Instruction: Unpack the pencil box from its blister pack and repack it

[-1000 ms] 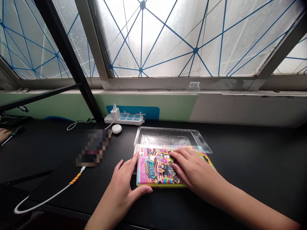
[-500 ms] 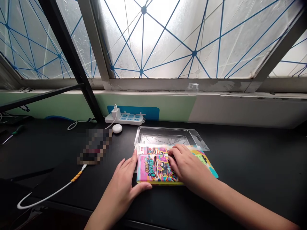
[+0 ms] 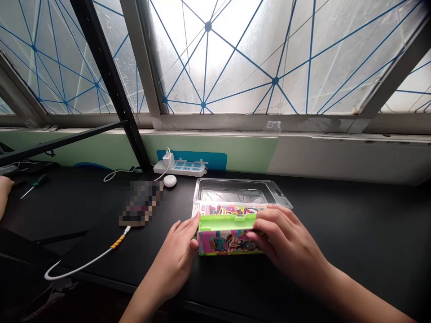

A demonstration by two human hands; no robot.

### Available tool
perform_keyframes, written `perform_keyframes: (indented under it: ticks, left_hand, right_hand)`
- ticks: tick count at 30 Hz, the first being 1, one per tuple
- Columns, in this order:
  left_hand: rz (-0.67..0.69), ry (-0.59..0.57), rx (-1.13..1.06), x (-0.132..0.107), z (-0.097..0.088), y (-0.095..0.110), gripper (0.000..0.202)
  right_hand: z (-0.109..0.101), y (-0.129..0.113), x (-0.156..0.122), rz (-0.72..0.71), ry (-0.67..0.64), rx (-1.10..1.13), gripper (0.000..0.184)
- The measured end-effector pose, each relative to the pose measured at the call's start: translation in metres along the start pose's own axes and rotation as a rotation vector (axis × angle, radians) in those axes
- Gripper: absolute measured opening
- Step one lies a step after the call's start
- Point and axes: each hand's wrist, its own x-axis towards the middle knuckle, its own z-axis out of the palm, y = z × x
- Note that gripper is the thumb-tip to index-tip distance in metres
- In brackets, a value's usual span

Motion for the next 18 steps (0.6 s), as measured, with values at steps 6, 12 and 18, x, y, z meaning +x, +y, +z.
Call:
perform_keyframes:
  ticks: [6, 12, 18]
  left_hand:
    - [-0.042, 0.008, -0.03, -0.001, -0.001, -0.004, 0.099]
    - [-0.141, -0.053, 0.061, 0.002, 0.0, -0.003, 0.083]
    - [-0.136, -0.038, 0.089, 0.003, 0.004, -0.005, 0.082]
  right_hand:
    - [-0.035, 0.004, -0.031, -0.097, -0.147, 0.196, 0.017]
    - [-0.046, 0.043, -0.096, 0.336, -0.312, 0.439, 0.067]
    - [-0.044, 0.057, -0.129, 0.523, -0.58, 0.332, 0.13]
